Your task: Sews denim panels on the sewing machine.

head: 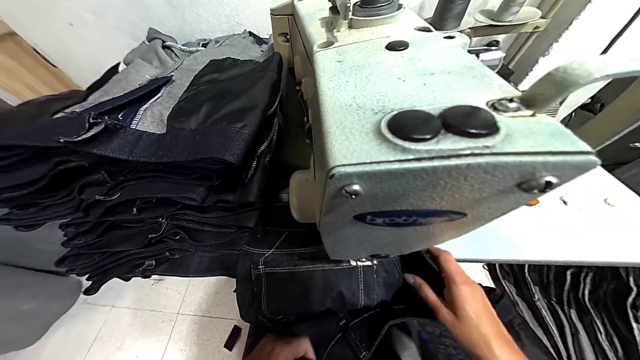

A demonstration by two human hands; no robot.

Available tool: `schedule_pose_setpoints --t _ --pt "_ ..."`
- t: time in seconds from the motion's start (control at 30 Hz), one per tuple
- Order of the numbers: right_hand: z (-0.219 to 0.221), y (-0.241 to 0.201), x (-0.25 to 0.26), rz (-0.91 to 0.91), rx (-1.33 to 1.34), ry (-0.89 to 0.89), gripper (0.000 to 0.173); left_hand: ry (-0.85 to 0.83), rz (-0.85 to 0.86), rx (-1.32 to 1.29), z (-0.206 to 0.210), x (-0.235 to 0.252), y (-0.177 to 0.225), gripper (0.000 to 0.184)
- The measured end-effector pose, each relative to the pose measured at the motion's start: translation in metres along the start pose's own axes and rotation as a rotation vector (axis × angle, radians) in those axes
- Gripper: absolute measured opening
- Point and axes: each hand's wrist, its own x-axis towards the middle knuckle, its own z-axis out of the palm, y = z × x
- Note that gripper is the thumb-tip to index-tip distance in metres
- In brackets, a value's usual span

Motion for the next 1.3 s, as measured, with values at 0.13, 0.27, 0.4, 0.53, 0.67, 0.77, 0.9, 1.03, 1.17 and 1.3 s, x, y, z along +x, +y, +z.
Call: schedule_pose_setpoints --t 0.13,0.27,0.4,0.53,0.67,0.77,0.9,1.03,1.17,1.3 --pt "0.019 0.001 -0.016 0.322 0.582 0.086 0.024 0.228 -0.207 -0.321 0.027 0.042 0.022 0.048" --pt "0.003 0.007 0.018 0.564 0.975 -0.035 0.027 0.654 -0.351 -0.483 0.031 0.083 0.042 0.046" --pt "-0.099 0.091 0.071 0.096 0.655 -0.369 0.024 0.663 -0.256 -0.629 0.012 0.047 0.037 0.019" --pt "-0.092 0.080 0.077 -0.034 0.355 -0.739 0.034 0.297 -0.322 -0.646 -0.004 -0.001 -0.031 0.017" --pt "-0.044 0.068 0.039 -0.248 -0.024 -0.472 0.031 -0.038 -0.597 0.196 -0.063 -0.023 -0.016 0.057" --pt "-0.051 0.046 0.029 -0.411 -0.298 -0.188 0.025 0.342 -0.275 0.503 -0.076 0.013 0.007 0.039" --pt "-0.055 -0.023 0.008 -0.714 -0.221 -0.204 0.017 0.115 -0.154 0.064 -0.067 0.104 0.002 0.038" --pt "-0.026 -0.060 -0.013 -0.984 -0.225 -0.374 0.033 0.134 0.061 -0.249 -0.055 0.117 0.004 0.012" --pt "-0.030 -0.061 -0.004 -0.937 -0.338 -0.100 0.033 0.170 0.032 -0.107 -0.041 0.114 0.022 0.029" --pt "-0.025 -0.043 0.025 -0.852 -0.383 0.160 0.028 0.206 -0.238 0.000 -0.039 0.110 0.041 0.042"
